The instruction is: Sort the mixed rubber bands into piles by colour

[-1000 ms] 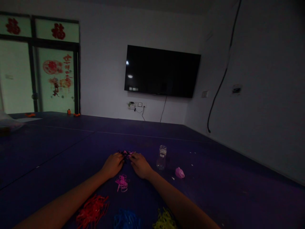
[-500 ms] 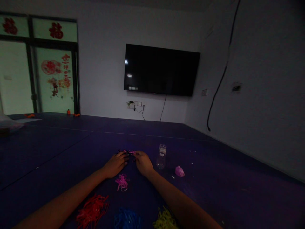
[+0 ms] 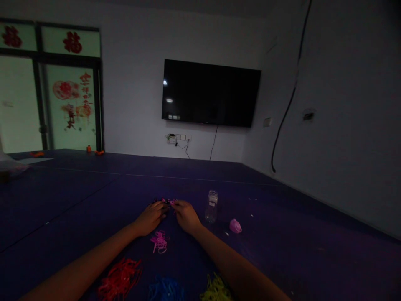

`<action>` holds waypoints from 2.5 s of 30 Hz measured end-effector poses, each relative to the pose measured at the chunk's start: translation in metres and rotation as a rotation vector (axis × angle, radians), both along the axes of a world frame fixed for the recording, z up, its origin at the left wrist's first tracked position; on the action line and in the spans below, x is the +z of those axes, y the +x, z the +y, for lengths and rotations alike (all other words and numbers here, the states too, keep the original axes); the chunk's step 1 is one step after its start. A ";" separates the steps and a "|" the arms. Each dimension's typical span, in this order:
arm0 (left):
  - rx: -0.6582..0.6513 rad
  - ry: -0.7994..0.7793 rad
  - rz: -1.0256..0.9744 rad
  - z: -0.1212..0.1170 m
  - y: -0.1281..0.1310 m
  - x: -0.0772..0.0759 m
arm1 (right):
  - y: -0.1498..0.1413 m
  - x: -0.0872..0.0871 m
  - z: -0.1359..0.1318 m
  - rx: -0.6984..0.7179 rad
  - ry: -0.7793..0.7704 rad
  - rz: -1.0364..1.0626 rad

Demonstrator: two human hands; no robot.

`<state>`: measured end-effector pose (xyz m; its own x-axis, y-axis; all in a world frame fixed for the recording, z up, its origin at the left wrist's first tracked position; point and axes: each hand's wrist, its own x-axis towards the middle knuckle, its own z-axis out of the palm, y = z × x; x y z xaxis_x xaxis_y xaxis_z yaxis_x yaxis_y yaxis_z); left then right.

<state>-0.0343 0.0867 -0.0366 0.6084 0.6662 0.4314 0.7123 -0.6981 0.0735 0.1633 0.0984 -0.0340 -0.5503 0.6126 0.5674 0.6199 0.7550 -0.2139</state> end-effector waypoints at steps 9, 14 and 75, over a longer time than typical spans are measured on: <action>0.018 0.082 -0.017 0.000 0.000 -0.004 | 0.000 0.002 -0.004 0.152 0.038 0.138; 0.005 0.081 -0.034 -0.002 0.000 -0.003 | -0.001 0.002 -0.004 0.182 0.025 0.168; 0.049 0.104 -0.098 -0.008 0.000 0.005 | 0.001 -0.004 -0.004 -0.031 -0.396 0.609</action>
<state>-0.0341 0.0784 -0.0315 0.5276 0.6429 0.5553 0.7389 -0.6698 0.0734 0.1645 0.0943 -0.0381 -0.1864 0.8457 0.5001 0.3231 0.5335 -0.7816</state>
